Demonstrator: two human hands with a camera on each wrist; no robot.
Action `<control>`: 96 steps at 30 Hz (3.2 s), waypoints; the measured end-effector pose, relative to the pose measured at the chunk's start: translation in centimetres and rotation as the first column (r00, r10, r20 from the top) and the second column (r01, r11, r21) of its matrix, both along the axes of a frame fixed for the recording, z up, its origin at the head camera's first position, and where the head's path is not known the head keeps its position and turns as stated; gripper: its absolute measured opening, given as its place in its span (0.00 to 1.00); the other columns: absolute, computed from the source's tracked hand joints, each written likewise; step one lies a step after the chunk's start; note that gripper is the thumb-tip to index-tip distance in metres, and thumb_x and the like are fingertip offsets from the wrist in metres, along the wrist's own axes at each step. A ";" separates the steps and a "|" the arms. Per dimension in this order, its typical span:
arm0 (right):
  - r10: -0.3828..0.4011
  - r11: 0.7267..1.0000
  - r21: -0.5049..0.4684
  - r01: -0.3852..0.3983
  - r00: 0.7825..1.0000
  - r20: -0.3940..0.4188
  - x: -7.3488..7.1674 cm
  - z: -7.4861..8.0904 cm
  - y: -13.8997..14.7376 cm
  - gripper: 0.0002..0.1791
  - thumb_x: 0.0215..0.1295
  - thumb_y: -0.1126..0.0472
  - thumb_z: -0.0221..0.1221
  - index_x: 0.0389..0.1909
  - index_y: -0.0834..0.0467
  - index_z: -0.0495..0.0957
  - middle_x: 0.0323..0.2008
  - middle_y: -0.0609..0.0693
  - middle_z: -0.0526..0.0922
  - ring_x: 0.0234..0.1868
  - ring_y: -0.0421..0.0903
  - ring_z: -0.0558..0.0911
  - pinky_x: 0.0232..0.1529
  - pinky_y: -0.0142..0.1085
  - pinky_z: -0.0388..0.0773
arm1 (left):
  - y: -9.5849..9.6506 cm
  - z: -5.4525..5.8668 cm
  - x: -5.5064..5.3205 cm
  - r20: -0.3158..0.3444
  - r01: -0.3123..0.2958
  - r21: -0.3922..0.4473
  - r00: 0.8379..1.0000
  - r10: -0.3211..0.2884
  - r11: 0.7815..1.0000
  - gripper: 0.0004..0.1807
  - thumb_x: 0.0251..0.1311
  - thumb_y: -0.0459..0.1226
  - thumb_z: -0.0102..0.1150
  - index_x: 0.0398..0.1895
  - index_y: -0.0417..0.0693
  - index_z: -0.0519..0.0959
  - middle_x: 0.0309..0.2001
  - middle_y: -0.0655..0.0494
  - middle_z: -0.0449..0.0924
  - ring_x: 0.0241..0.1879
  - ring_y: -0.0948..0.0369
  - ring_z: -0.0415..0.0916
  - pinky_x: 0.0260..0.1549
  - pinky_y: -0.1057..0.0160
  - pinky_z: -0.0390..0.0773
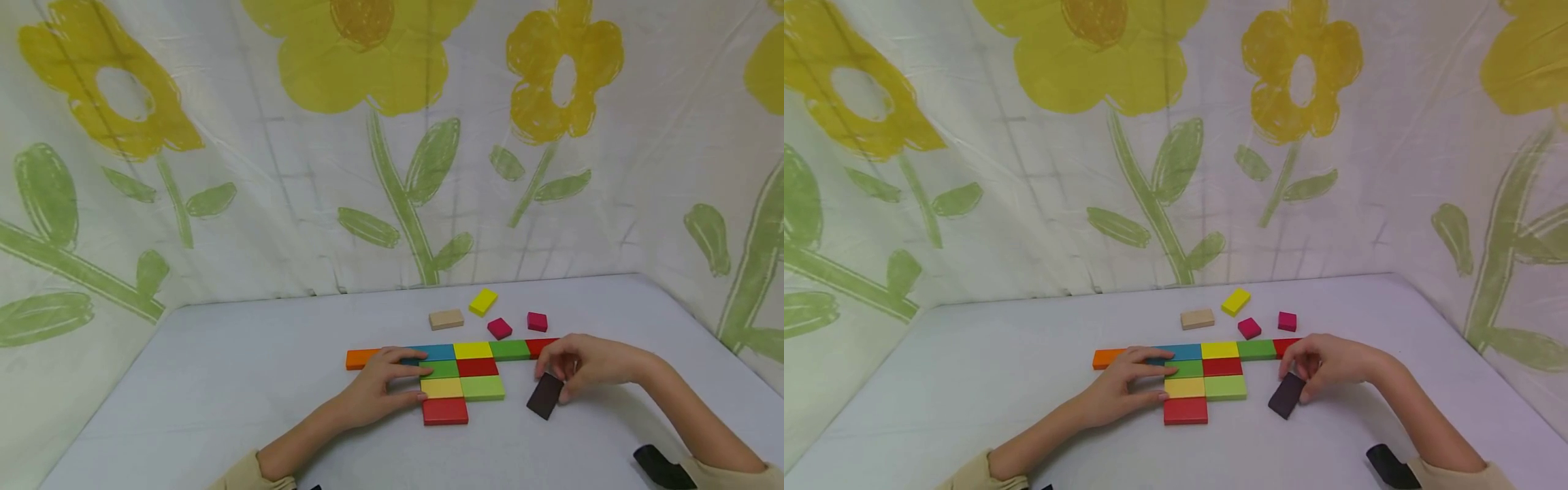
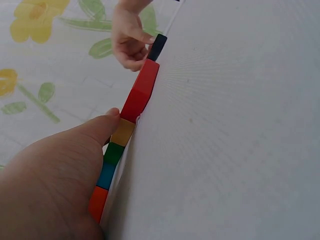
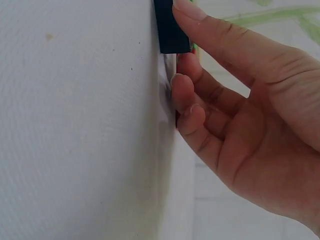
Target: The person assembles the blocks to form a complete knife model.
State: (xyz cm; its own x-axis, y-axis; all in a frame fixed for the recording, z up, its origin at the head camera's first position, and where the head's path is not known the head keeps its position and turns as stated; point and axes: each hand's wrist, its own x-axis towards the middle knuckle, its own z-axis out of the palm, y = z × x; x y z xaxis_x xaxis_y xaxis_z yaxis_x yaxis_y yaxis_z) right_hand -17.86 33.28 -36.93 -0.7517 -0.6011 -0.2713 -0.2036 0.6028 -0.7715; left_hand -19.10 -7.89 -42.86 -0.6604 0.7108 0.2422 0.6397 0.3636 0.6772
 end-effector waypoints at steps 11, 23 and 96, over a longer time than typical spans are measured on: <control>-0.018 1.000 -0.008 0.018 1.000 0.019 0.0 -0.3 -0.2 0.17 0.58 0.65 0.76 0.45 0.58 0.82 0.35 0.51 0.79 0.38 0.46 0.78 0.35 0.30 0.77 | -0.1 0.0 0.0 -0.009 0.006 0.006 1.000 -0.006 1.000 0.21 0.70 0.45 0.69 0.64 0.54 0.85 0.70 0.58 0.76 0.70 0.55 0.67 0.69 0.45 0.68; -0.002 0.999 -0.038 0.001 1.000 -0.020 0.5 -0.5 -0.5 0.18 0.58 0.66 0.75 0.49 0.57 0.83 0.45 0.52 0.81 0.37 0.46 0.79 0.38 0.32 0.79 | -0.1 0.0 0.0 -0.007 0.001 0.001 1.000 -0.001 1.000 0.21 0.70 0.45 0.68 0.65 0.55 0.85 0.70 0.58 0.76 0.70 0.55 0.67 0.68 0.47 0.68; -0.052 0.996 -0.088 0.035 0.977 -0.205 2.3 -3.4 -8.1 0.20 0.57 0.51 0.79 0.44 0.51 0.80 0.35 0.46 0.77 0.31 0.39 0.81 0.33 0.33 0.83 | 0.0 0.0 0.1 0.009 -0.008 0.003 1.000 0.008 1.000 0.22 0.70 0.46 0.68 0.65 0.56 0.84 0.70 0.59 0.76 0.71 0.55 0.66 0.68 0.45 0.68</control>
